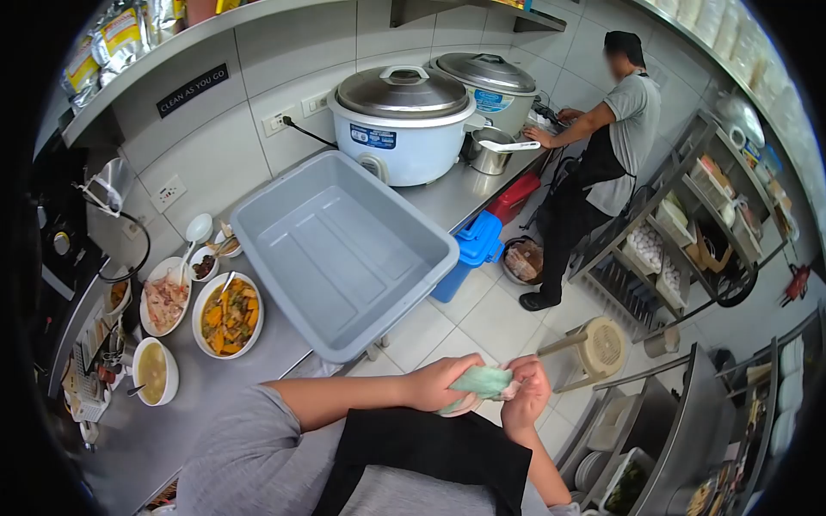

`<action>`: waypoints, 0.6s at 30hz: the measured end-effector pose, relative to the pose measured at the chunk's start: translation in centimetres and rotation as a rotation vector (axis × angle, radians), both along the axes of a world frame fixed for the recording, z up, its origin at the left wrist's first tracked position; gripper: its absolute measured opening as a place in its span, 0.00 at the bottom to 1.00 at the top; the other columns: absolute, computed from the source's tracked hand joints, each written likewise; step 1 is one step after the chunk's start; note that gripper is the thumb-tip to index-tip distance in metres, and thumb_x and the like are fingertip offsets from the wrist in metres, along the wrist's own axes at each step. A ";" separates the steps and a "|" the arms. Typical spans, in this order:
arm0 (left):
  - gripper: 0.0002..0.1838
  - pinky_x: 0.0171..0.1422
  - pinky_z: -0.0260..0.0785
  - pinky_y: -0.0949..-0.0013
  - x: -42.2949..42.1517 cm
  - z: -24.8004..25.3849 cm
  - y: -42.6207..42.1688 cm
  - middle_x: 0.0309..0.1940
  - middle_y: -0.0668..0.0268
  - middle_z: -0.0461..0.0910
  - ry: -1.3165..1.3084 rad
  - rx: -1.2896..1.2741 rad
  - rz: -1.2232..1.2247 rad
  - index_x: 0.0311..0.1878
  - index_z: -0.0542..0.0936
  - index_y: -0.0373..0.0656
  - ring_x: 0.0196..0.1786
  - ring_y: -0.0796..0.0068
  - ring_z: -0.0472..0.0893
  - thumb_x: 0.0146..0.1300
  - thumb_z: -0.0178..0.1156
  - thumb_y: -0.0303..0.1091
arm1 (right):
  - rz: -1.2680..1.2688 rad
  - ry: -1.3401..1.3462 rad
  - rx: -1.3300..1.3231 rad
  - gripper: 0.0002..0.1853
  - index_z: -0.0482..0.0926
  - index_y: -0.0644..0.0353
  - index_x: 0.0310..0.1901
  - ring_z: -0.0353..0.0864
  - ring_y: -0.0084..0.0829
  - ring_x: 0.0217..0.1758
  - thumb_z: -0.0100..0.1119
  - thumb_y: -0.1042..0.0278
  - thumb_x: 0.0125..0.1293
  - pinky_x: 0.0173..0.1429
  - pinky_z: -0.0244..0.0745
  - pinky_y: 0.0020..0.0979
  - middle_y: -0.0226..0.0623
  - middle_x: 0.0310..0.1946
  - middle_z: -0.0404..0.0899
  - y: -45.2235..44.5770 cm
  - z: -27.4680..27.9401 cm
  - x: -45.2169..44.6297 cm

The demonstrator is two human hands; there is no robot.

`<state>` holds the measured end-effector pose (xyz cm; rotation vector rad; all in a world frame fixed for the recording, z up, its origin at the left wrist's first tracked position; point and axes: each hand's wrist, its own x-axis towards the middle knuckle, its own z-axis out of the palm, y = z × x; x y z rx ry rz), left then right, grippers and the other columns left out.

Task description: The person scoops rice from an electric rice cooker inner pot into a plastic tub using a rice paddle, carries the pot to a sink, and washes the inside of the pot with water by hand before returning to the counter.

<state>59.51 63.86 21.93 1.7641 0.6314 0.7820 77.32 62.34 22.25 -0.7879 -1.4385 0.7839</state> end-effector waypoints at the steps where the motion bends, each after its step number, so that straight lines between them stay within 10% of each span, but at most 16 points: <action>1: 0.20 0.50 0.70 0.63 0.7 0.7 1.7 0.39 0.53 0.78 -0.008 -0.002 0.007 0.54 0.67 0.38 0.46 0.58 0.80 0.58 0.58 0.29 | -0.078 0.037 0.013 0.25 0.67 0.59 0.26 0.62 0.24 0.32 0.40 0.47 0.74 0.40 0.61 0.27 0.35 0.32 0.67 1.6 0.2 0.6; 4: 0.27 0.63 0.61 0.67 2.1 2.6 6.8 0.53 0.59 0.68 -0.321 -0.353 -0.129 0.61 0.62 0.37 0.61 0.69 0.68 0.64 0.59 0.36 | -0.006 0.047 -0.079 0.26 0.64 0.60 0.47 0.63 0.30 0.55 0.52 0.42 0.67 0.58 0.60 0.33 0.40 0.54 0.62 5.5 -2.0 1.4; 6: 0.30 0.67 0.58 0.65 3.2 1.5 10.7 0.56 0.58 0.65 -0.257 -0.125 -0.031 0.64 0.59 0.36 0.64 0.66 0.65 0.65 0.59 0.38 | 0.168 0.092 -0.215 0.46 0.44 0.58 0.67 0.50 0.39 0.72 0.60 0.41 0.61 0.74 0.46 0.41 0.43 0.67 0.50 9.1 -2.5 2.6; 11: 0.39 0.73 0.51 0.62 5.2 0.4 21.2 0.70 0.55 0.51 -0.065 0.194 0.318 0.72 0.51 0.37 0.73 0.64 0.52 0.66 0.59 0.41 | 0.470 -0.016 -0.319 0.38 0.33 0.59 0.73 0.51 0.37 0.75 0.43 0.81 0.69 0.72 0.55 0.38 0.42 0.72 0.45 20.3 -1.4 4.1; 13: 0.33 0.65 0.63 0.67 4.6 1.5 24.3 0.62 0.56 0.69 -0.216 -0.171 0.368 0.71 0.57 0.39 0.63 0.71 0.69 0.67 0.58 0.37 | 0.698 -0.051 -0.461 0.36 0.36 0.60 0.73 0.56 0.37 0.73 0.41 0.82 0.70 0.69 0.62 0.35 0.43 0.72 0.49 25.4 -0.5 4.9; 18: 0.17 0.51 0.71 0.66 1.1 -0.2 30.6 0.43 0.65 0.80 0.039 -0.038 0.792 0.55 0.74 0.39 0.45 0.77 0.78 0.67 0.57 0.35 | 0.815 -0.621 -0.059 0.18 0.73 0.57 0.59 0.82 0.33 0.49 0.51 0.75 0.69 0.47 0.78 0.29 0.45 0.54 0.75 38.2 2.1 5.3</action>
